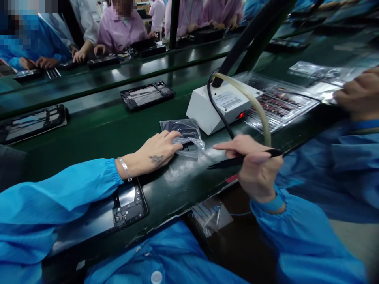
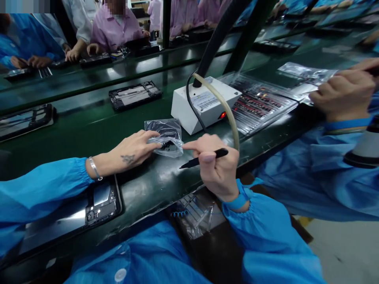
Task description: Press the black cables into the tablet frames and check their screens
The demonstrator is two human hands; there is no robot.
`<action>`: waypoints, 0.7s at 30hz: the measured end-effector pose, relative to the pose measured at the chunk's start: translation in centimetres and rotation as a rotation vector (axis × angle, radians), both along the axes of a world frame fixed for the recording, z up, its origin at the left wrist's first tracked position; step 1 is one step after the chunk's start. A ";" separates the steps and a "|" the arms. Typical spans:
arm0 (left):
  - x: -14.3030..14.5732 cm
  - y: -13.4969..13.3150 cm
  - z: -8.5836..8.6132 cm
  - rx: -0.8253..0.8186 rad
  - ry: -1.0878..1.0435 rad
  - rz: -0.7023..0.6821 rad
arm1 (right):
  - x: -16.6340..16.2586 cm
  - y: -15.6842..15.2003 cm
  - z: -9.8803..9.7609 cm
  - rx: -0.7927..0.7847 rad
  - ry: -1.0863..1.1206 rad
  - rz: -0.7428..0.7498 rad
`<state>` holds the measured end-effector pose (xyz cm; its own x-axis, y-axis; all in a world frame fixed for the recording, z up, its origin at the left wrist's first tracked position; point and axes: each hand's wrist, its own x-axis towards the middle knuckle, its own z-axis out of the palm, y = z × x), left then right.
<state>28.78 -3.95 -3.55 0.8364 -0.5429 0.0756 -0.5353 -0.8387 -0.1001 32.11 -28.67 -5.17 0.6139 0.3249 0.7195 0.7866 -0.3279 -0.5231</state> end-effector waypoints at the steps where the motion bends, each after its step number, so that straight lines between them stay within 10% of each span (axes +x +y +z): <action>1: 0.3 -0.1 -0.1 -0.039 0.071 0.029 | 0.0 -0.1 -0.1 0.032 0.105 0.022; 9: 1.3 0.0 -1.6 -0.231 0.197 0.007 | 1.8 0.3 -1.0 0.029 0.540 0.189; 21: 1.5 0.4 -2.6 -0.239 0.126 -0.029 | 2.6 1.1 -2.5 -0.322 0.149 0.049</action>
